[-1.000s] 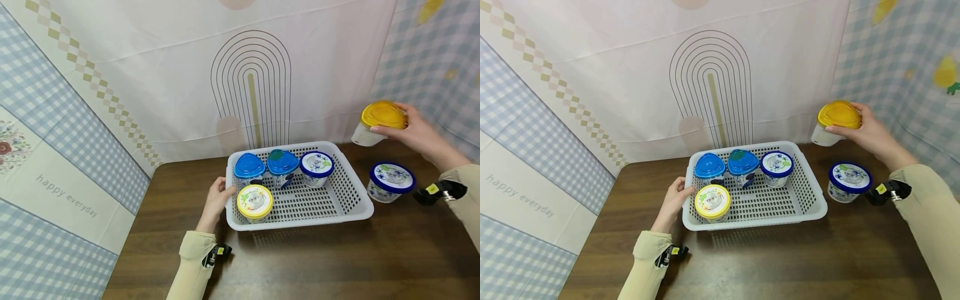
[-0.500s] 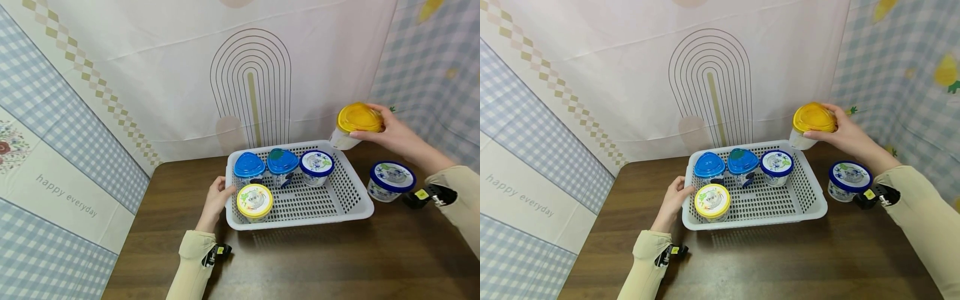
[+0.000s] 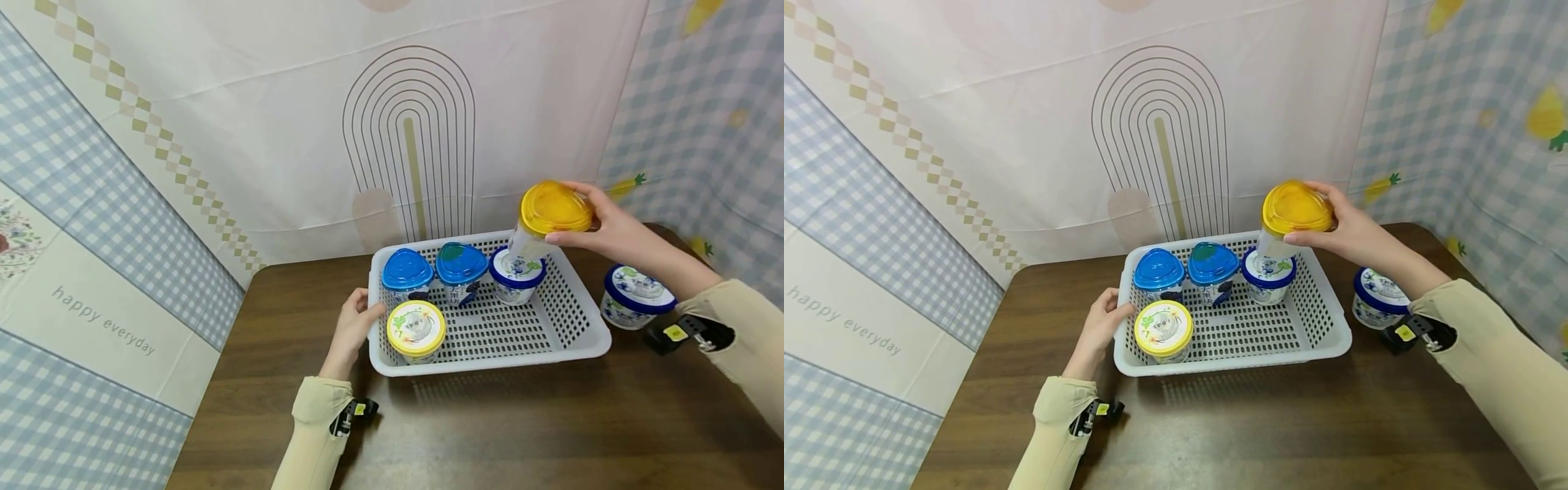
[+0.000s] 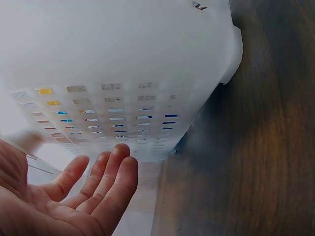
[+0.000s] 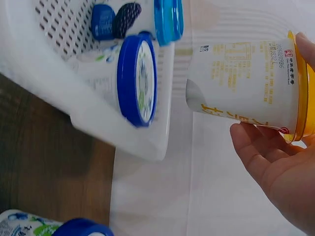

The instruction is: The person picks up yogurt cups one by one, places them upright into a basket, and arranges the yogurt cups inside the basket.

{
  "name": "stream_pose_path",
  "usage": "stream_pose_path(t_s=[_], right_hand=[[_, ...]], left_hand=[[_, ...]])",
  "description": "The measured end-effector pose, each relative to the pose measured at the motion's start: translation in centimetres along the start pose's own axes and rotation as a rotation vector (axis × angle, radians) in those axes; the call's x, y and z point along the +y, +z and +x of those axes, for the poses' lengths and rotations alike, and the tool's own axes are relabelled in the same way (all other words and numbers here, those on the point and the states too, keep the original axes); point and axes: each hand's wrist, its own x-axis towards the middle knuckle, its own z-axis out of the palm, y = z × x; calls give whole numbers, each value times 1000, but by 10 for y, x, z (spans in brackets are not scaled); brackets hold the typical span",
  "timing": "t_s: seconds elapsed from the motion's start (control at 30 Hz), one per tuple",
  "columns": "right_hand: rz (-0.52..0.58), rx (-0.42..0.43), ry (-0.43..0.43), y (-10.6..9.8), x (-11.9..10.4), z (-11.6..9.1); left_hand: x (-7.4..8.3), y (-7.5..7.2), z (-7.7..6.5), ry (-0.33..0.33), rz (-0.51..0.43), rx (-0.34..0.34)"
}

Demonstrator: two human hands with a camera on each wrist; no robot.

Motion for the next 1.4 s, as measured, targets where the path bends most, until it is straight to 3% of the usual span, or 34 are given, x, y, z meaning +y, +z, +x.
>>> stream_pose_path(t_s=[0.4,0.7,0.93,1.4], right_hand=[[22,-70,-7,12,-6,-5],[-12,-82,-61,21,-9,-11],[32,-106,-105,30,-13,-17],[-39,-129,-148,51,-23,-32]], left_hand=[[-1,0,0,3,3,3],[-1,0,0,0,-6,-3],[-2,0,1,4,-6,-6],[-1,0,-1,9,3,-3]])
